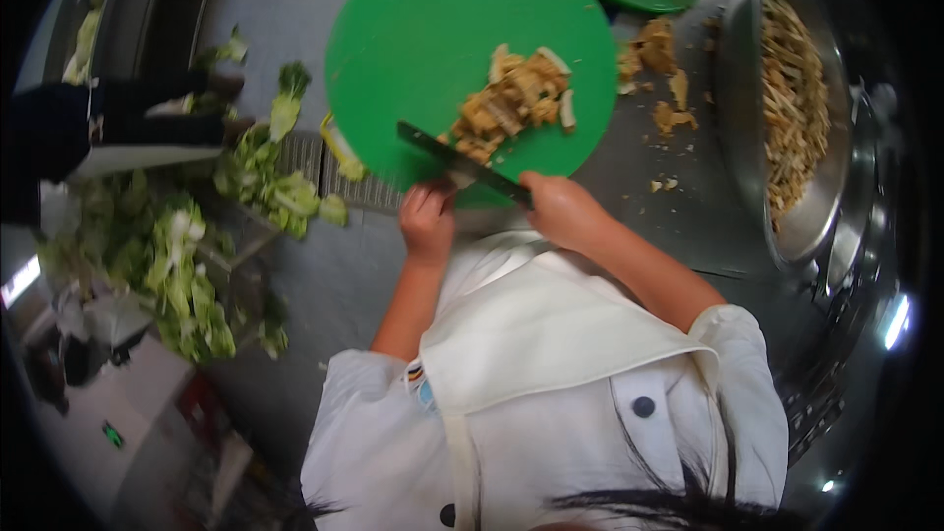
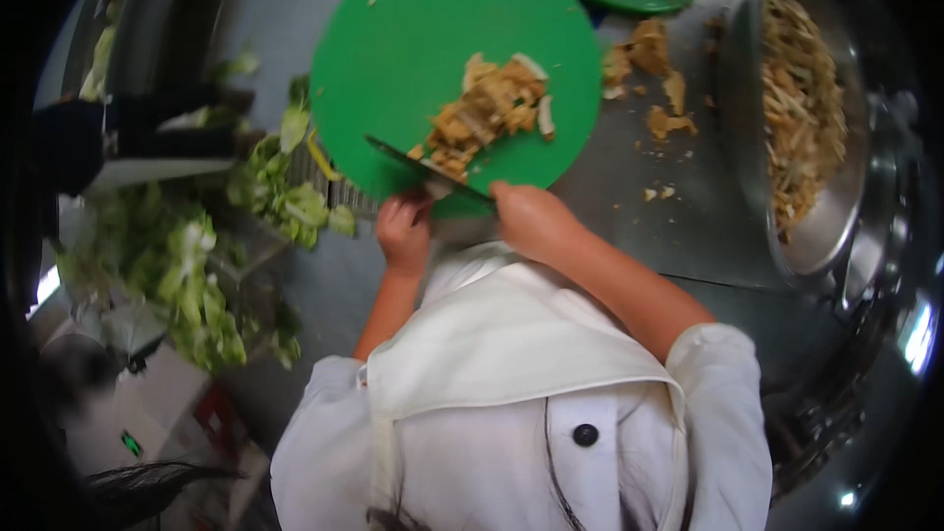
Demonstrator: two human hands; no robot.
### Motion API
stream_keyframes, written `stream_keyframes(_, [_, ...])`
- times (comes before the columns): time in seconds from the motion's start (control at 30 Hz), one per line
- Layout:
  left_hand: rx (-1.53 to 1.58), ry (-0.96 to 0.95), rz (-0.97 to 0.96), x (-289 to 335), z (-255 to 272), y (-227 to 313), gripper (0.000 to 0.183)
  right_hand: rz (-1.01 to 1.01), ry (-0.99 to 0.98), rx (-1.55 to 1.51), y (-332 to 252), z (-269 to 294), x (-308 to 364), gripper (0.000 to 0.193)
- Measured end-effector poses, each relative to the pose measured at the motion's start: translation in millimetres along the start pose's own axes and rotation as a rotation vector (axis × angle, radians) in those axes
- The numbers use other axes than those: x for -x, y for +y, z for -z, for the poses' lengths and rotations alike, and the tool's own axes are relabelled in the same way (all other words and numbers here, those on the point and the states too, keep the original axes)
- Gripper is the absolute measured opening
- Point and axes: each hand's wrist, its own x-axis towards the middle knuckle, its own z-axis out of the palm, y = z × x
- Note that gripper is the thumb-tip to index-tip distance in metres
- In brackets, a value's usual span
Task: The person slices cooked tofu into strips on a green cutting board using a cleaver, then transfers the pieces into a large metal bowl. The person also handles leafy greens and moves a filled bowl of chopped tofu to a nearby surface.
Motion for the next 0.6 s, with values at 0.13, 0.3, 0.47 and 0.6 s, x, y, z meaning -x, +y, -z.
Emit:
stream_keyframes(0.13, [-0.008, -0.008, -0.053, -18, -10, -3, 0.015, 0.014, 0.147, -0.084, 3, 11, 8, 0.014])
stream_keyframes(0.3, [0.014, -0.131, -0.051, -48, -13, -1, 0.016, 0.086, 0.322, -0.062, 31, 30, 44, 0.013])
stream_keyframes(0.47, [-0.004, -0.148, 0.065, -68, 2, 23, 0.017, 0.083, 0.585, -0.130, 85, 23, 108, 0.016])
stream_keyframes(0.6, [0.176, -0.333, -0.320, -119, -71, 106, 0.023, -0.049, 0.849, -0.204, 110, -7, 150, 0.016])
